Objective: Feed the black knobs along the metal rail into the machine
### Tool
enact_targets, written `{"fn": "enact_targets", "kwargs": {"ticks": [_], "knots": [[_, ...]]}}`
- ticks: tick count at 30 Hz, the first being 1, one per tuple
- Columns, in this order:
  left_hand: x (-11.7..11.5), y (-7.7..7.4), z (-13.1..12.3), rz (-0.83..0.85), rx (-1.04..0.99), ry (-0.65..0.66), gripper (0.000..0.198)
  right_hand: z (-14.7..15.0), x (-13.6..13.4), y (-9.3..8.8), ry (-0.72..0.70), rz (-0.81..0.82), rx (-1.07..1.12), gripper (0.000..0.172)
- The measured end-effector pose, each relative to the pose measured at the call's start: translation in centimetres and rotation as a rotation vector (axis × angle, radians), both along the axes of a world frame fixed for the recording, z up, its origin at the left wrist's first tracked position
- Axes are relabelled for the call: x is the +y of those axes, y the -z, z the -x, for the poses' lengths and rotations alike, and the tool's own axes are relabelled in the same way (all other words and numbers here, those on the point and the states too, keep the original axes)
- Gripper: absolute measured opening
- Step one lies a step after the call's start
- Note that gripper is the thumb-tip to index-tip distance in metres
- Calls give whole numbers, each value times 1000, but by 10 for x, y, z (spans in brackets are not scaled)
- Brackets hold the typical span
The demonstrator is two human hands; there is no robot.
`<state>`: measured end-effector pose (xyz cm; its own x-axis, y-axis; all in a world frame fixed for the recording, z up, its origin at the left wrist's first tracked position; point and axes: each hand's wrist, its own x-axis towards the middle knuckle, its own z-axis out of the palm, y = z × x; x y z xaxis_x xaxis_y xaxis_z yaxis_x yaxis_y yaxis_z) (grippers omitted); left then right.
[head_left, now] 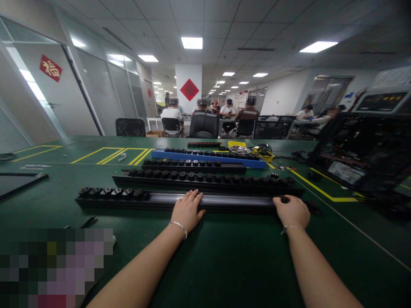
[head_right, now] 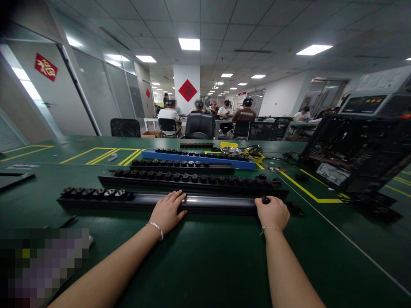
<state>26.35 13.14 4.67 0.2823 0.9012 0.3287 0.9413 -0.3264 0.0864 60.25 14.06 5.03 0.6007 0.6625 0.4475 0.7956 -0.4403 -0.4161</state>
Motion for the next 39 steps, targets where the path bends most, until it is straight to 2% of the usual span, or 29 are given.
{"fn": "enact_targets", "kwargs": {"ticks": [27, 33, 39], "knots": [[0, -2, 0, 8, 1, -3, 54, -16, 1, 0, 75, 31, 24, 49], [-1, -4, 0, 32, 3, -8, 54, -23, 1, 3, 74, 2, 85, 49], [-1, -2, 1, 14, -4, -2, 54, -34, 2, -1, 72, 49, 155, 51]]}}
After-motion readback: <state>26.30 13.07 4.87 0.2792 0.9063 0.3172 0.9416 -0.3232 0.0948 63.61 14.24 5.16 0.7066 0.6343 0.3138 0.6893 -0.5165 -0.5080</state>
